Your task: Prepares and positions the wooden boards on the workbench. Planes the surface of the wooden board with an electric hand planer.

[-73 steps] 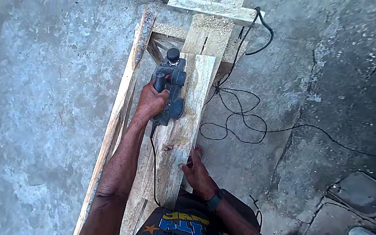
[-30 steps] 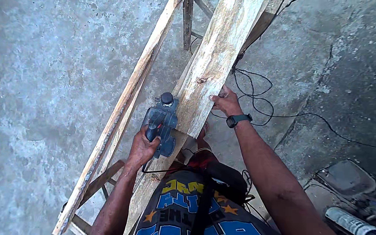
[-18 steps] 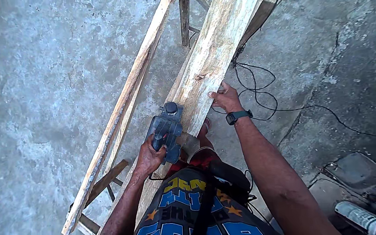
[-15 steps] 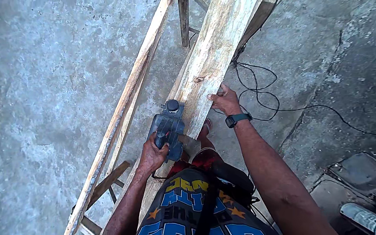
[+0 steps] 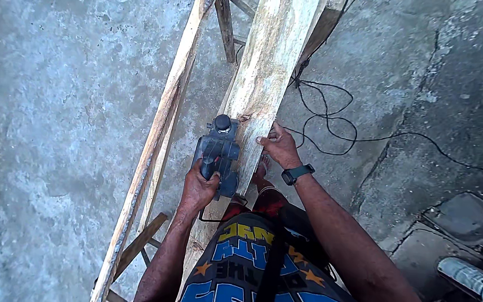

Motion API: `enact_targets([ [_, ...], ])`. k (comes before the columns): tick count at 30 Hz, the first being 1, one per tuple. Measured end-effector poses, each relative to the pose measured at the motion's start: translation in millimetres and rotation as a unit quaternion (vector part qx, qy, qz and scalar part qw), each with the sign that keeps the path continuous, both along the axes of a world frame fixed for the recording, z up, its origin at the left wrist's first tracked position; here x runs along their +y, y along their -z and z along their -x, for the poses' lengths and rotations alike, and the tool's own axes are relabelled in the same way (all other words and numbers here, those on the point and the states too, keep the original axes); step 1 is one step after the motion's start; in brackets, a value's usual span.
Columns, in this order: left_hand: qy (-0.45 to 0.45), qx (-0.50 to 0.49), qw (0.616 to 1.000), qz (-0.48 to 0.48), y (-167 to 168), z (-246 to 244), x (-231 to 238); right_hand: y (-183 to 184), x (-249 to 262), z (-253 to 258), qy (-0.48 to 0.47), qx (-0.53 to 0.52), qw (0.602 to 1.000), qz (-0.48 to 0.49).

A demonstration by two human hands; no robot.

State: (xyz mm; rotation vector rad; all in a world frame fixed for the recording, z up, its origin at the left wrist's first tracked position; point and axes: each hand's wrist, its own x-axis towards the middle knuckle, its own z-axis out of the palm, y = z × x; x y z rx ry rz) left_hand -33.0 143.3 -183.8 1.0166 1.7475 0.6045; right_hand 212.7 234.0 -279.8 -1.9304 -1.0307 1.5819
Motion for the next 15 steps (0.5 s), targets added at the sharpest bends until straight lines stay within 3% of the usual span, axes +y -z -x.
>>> enact_targets([
  [15,0.029,0.007,1.0,0.005,5,-22,120,8,12,-3,-0.017,-0.029,0.999,-0.008],
])
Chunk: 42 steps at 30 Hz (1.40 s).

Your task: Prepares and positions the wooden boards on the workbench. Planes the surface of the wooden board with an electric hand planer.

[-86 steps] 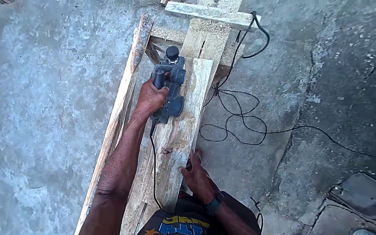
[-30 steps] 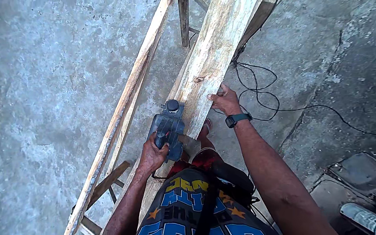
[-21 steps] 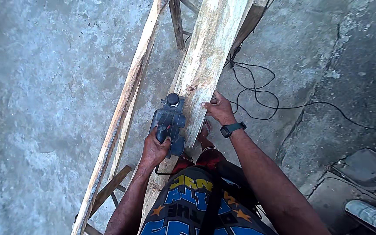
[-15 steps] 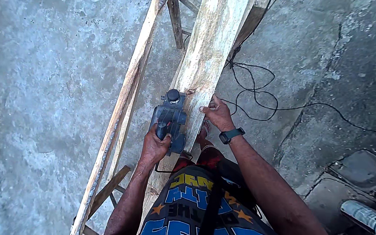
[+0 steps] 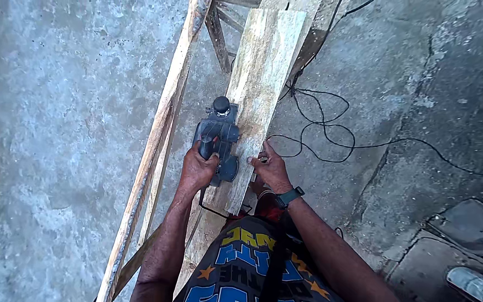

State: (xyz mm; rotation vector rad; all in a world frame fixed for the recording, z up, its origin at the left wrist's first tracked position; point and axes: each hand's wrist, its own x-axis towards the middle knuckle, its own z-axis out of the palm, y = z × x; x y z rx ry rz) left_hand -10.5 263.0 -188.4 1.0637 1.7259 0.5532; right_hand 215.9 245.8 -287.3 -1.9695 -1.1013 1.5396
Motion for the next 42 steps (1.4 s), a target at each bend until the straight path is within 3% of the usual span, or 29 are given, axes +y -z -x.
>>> enact_targets([
  [6,0.04,0.014,0.999,-0.026,2,-16,74,-1,2,-3,-0.013,-0.006,1.0,-0.013],
  [16,0.045,0.0,0.998,-0.053,6,-26,149,-1,5,-2,-0.01,0.0,1.0,-0.026],
  [23,-0.024,-0.057,0.99,-0.126,-11,-19,183,-3,5,-2,-0.003,0.013,1.0,-0.009],
  [27,-0.042,-0.05,0.989,-0.13,-49,20,136,-4,4,-1,0.002,0.019,1.0,-0.015],
  [31,-0.069,-0.016,0.993,-0.096,-75,66,48,-2,3,0,0.021,0.028,0.999,0.007],
  [35,-0.144,-0.001,0.986,-0.09,-74,103,-53,-2,-40,23,-0.027,-0.033,0.999,-0.009],
  [38,-0.21,-0.005,0.975,-0.077,-68,120,-128,-14,-81,46,-0.063,-0.046,0.996,0.042],
  [42,-0.294,-0.01,0.953,-0.064,-51,138,-215,-13,-91,44,-0.056,-0.039,0.996,0.061],
])
